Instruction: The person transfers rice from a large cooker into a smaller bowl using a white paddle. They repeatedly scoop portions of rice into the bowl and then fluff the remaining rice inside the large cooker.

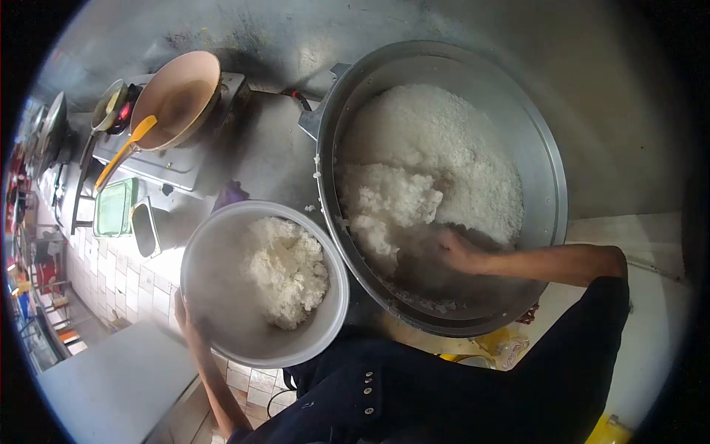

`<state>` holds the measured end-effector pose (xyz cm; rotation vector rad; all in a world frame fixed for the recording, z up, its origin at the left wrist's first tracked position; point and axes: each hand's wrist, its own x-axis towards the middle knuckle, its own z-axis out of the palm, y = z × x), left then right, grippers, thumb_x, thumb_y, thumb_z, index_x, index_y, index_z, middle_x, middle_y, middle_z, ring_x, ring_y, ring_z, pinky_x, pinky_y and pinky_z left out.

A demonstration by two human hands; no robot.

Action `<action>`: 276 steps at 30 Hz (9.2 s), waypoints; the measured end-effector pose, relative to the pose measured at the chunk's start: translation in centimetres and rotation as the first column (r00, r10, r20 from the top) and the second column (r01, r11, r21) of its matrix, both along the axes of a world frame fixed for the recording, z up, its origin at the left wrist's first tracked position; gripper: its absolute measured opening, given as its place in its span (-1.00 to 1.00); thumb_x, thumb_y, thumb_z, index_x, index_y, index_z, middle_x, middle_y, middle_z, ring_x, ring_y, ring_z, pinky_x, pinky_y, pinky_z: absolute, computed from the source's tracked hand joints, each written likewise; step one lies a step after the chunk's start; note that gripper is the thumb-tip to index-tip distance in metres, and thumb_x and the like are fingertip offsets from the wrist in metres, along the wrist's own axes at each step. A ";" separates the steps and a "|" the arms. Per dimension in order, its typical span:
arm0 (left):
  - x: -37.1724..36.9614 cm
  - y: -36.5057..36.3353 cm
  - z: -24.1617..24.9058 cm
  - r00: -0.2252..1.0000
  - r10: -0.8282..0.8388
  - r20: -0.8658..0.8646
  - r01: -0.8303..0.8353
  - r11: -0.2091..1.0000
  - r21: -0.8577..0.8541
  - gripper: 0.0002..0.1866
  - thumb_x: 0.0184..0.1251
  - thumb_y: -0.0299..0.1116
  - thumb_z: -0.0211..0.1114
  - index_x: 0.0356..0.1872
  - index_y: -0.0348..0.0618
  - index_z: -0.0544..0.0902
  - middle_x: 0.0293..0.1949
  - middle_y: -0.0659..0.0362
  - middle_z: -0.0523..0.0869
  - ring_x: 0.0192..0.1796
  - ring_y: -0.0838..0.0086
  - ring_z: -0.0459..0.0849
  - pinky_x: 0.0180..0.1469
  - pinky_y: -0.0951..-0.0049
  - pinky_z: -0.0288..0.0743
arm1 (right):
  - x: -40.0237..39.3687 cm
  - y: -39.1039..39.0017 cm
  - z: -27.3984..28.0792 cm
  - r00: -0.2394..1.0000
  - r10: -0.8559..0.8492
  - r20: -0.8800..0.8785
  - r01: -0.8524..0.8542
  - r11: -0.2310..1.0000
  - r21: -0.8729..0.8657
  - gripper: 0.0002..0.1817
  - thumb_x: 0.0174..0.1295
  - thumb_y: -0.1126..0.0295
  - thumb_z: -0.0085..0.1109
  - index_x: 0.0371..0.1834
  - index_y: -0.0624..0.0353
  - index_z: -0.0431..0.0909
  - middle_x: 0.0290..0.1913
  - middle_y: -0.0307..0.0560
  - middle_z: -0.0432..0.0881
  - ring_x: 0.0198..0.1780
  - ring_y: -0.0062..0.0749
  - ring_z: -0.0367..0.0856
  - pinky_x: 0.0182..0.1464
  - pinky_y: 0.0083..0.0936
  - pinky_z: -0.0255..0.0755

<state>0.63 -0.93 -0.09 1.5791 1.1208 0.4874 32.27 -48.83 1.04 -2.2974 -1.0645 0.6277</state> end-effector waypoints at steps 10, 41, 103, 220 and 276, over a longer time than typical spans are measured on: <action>0.8 -0.8 1.6 0.995 -0.096 0.001 0.096 0.994 0.042 -0.51 0.52 -0.05 -0.02 0.19 -0.27 0.46 0.08 0.05 0.51 0.10 0.37 0.48 0.16 0.36 0.35 | 0.4 2.5 6.6 0.894 -0.204 -0.400 0.185 0.979 -0.086 -0.79 0.38 0.35 -0.06 -0.30 0.28 0.44 -0.54 -0.19 0.39 -0.47 -0.50 0.38 -0.41 -0.43 0.32; -1.1 2.1 -3.2 0.908 -0.101 0.406 0.196 0.960 -0.201 -0.53 0.49 -0.16 0.11 0.21 -0.32 0.47 0.03 0.11 0.59 0.07 0.45 0.51 0.16 0.50 0.32 | -17.0 15.8 18.7 0.468 -0.430 -0.772 0.471 0.860 -0.194 -0.75 0.44 0.20 -0.04 -0.26 0.17 0.39 -0.60 -0.21 0.41 -0.66 -0.52 0.38 -0.64 -0.53 0.23; -0.9 2.6 -3.0 0.856 -0.159 0.492 0.243 0.964 -0.110 -0.64 0.52 -0.30 0.00 0.17 -0.31 0.48 -0.03 0.12 0.63 0.07 0.51 0.49 0.19 0.49 0.29 | -21.3 40.0 2.1 0.895 -0.347 -0.281 0.443 0.613 0.654 -0.57 0.28 0.23 -0.21 -0.75 0.10 0.08 -0.77 -0.32 0.09 -0.72 -0.63 0.05 -0.68 -0.52 -0.10; -1.0 0.0 -1.0 0.998 0.066 0.009 -0.067 0.998 0.014 -0.46 0.52 -0.06 0.01 0.31 -0.26 0.40 0.25 0.01 0.42 0.22 0.32 0.45 0.23 0.32 0.36 | 14.5 -6.6 15.5 0.787 -0.339 0.515 0.480 0.861 -0.166 -0.35 0.35 0.07 0.11 -0.76 0.35 0.22 -0.76 -0.13 0.04 -0.66 -0.46 0.02 -0.59 -0.31 0.09; -0.4 0.2 0.2 0.936 -0.305 0.175 0.284 0.949 0.136 -0.51 0.54 -0.09 -0.04 0.19 -0.33 0.47 0.02 0.05 0.61 0.00 0.36 0.57 0.04 0.39 0.43 | 4.7 -5.7 18.8 0.851 0.318 0.418 0.159 0.603 -0.782 -0.59 0.16 0.12 0.21 -0.49 0.34 0.66 -0.47 0.19 0.64 -0.33 0.08 0.67 -0.21 -0.13 0.51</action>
